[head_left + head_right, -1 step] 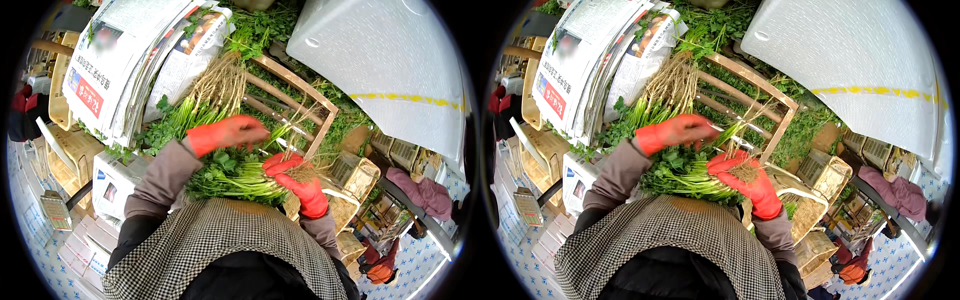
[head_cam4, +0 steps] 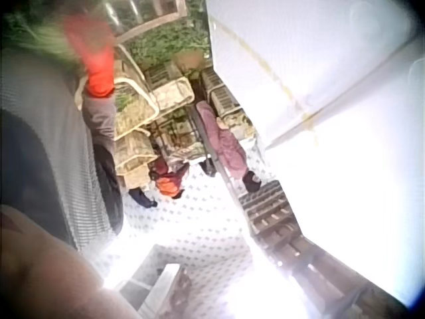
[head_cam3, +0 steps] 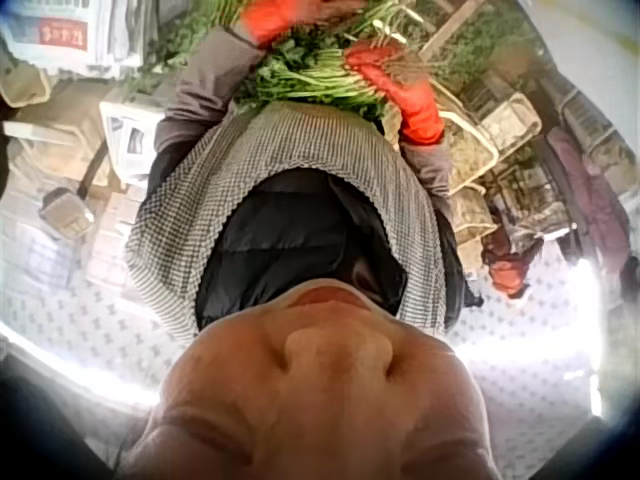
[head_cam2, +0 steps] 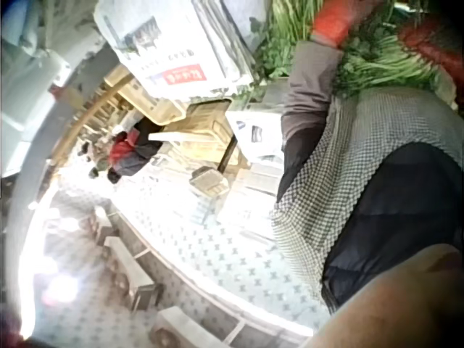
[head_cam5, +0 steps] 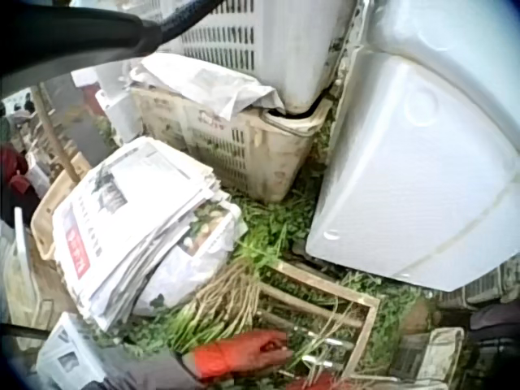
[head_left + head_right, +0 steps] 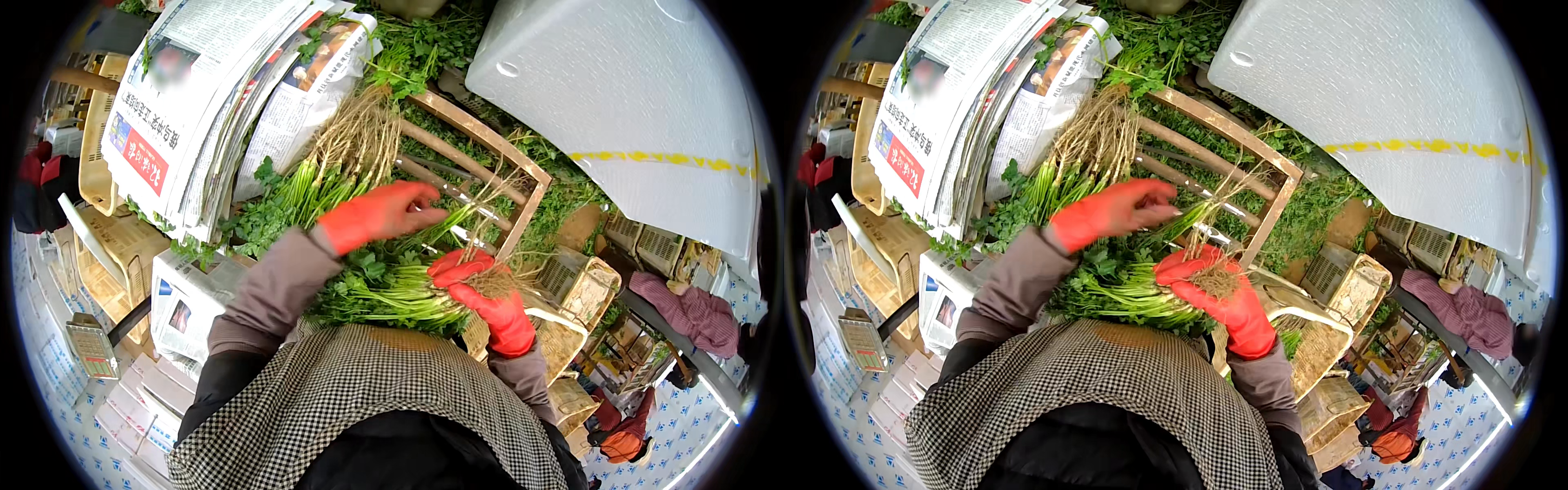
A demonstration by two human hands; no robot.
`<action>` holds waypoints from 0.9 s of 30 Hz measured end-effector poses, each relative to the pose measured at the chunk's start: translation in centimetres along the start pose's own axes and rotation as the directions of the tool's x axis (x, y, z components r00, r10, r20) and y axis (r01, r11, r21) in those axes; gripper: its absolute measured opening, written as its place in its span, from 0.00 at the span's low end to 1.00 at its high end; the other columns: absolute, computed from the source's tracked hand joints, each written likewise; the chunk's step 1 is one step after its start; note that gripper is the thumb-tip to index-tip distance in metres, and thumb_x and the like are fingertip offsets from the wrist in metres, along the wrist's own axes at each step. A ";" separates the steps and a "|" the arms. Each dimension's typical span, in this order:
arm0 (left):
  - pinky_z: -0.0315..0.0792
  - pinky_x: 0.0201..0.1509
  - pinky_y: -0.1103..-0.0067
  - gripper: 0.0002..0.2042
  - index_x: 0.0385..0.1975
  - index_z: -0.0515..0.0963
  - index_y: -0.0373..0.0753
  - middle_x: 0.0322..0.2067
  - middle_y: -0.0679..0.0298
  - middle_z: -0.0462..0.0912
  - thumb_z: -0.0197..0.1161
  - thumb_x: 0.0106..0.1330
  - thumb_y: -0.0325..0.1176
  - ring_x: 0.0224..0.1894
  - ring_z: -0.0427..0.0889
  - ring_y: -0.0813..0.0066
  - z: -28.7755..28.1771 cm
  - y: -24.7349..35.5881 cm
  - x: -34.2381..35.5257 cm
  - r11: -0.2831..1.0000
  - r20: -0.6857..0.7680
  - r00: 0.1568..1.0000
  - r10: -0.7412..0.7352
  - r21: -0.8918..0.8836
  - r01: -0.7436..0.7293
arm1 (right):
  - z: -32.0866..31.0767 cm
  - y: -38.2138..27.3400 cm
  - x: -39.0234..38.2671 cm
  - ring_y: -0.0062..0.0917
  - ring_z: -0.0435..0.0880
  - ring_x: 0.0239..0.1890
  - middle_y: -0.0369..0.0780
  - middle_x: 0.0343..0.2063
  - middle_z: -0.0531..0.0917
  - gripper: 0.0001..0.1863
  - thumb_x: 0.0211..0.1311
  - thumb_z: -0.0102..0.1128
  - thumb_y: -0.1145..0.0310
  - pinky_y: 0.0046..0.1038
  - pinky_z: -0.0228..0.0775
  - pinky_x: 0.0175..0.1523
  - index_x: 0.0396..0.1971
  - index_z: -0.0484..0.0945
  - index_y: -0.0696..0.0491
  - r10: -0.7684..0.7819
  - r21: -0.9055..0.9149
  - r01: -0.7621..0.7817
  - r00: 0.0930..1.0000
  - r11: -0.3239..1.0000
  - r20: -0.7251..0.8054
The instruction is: The person repeatedly picks up bunches of leafy green vegetables from a wooden crate, aligns them by hand, and places them into a white plastic basket. The person also moves a stack of newspapers aside to access the vegetables.
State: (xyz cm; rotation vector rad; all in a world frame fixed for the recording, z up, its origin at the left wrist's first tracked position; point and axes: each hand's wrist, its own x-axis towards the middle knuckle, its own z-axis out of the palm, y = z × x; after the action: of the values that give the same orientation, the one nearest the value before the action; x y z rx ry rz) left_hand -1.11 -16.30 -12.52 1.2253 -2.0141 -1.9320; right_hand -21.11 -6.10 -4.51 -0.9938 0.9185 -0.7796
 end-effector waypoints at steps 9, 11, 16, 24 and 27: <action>0.75 0.40 0.60 0.15 0.48 0.76 0.42 0.34 0.51 0.82 0.62 0.63 0.39 0.37 0.82 0.48 3.6 -1.6 1.9 0.956 -0.208 0.963 0.171 0.270 -0.112 | 1.5 -0.1 -0.3 0.21 0.82 0.35 0.36 0.32 0.85 0.06 0.64 0.62 0.73 0.23 0.74 0.44 0.37 0.82 0.59 0.230 0.152 -0.173 0.706 0.973 -0.670; 0.75 0.43 0.61 0.18 0.52 0.73 0.42 0.39 0.49 0.82 0.61 0.64 0.38 0.40 0.81 0.47 2.4 -1.9 0.0 0.947 0.017 0.986 0.165 0.277 -0.163 | 0.9 -0.3 0.9 0.21 0.82 0.37 0.36 0.34 0.85 0.10 0.63 0.63 0.73 0.22 0.73 0.44 0.43 0.82 0.58 0.340 0.232 -0.252 0.606 0.940 -0.719; 0.76 0.46 0.64 0.27 0.64 0.65 0.45 0.44 0.49 0.81 0.61 0.63 0.32 0.44 0.82 0.49 2.2 -2.2 -1.3 0.864 0.140 0.939 0.313 0.369 -0.343 | -0.4 1.4 2.2 0.18 0.80 0.40 0.34 0.42 0.83 0.16 0.62 0.64 0.74 0.22 0.73 0.47 0.50 0.81 0.55 0.163 0.104 -0.128 0.859 0.986 -0.486; 0.67 0.65 0.72 0.23 0.66 0.64 0.36 0.60 0.55 0.74 0.53 0.74 0.35 0.63 0.72 0.66 2.7 -9.0 -1.4 0.564 0.076 0.991 0.110 -0.826 0.000 | 1.8 -1.5 -0.9 0.19 0.80 0.34 0.36 0.33 0.85 0.17 0.64 0.62 0.72 0.22 0.72 0.42 0.52 0.77 0.57 -0.028 -0.052 -0.009 0.748 0.999 -0.663; 0.69 0.63 0.71 0.26 0.69 0.60 0.38 0.58 0.55 0.75 0.49 0.76 0.43 0.62 0.72 0.69 2.5 -10.8 -1.8 0.880 -0.044 0.964 0.261 -0.401 -0.256 | -0.9 -7.5 -5.9 0.27 0.84 0.36 0.42 0.36 0.85 0.15 0.71 0.53 0.58 0.30 0.77 0.45 0.44 0.79 0.55 -0.078 -0.104 -0.048 0.380 0.993 -0.922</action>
State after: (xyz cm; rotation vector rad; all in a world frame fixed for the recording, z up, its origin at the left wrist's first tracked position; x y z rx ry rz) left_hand 3.79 -11.94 -21.67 0.8012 -1.5672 -2.0750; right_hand -25.29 -3.88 3.83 -0.5740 1.9734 -1.3692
